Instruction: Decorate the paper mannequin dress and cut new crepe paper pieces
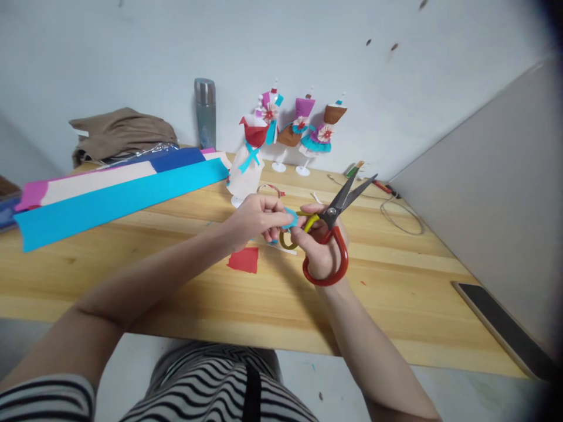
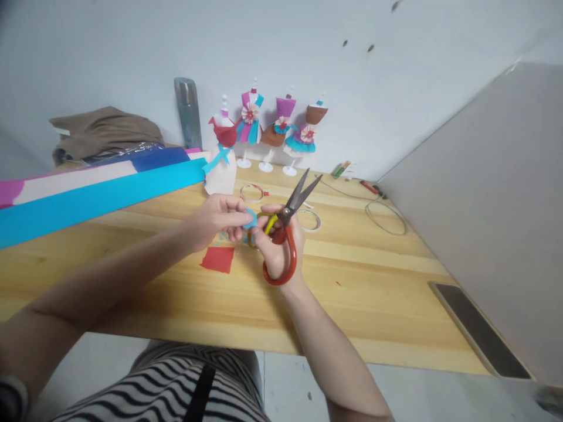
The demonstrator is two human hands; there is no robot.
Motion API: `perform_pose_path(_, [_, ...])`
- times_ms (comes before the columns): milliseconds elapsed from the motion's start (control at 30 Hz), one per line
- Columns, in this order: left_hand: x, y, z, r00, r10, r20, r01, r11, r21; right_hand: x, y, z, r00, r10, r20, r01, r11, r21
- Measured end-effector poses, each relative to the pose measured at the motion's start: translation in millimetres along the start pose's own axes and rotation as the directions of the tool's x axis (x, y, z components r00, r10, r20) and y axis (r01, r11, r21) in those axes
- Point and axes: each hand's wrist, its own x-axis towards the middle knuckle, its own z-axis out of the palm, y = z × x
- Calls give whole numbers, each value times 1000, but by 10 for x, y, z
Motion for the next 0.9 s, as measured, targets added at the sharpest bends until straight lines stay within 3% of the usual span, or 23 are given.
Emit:
perform_pose_path(267, [18, 0, -59, 993, -29, 111, 42, 992, -119, 25, -43, -11, 996, 91, 12, -91, 992, 90])
perform_pose_path(533, [47, -4, -106, 988, -25, 150, 46, 989, -143, 41, 3, -43, 991, 129, 25, -130, 990, 51])
perform_pose_path(733, [57, 49, -112, 997, -58, 54, 64, 991, -117, 38, 24, -41, 995, 99, 33, -99, 995, -2])
perform_pose_path(900, [70, 36, -109, 997, -57, 52, 61, 996, -69, 40, 55, -43, 995, 98, 33, -97, 995, -37])
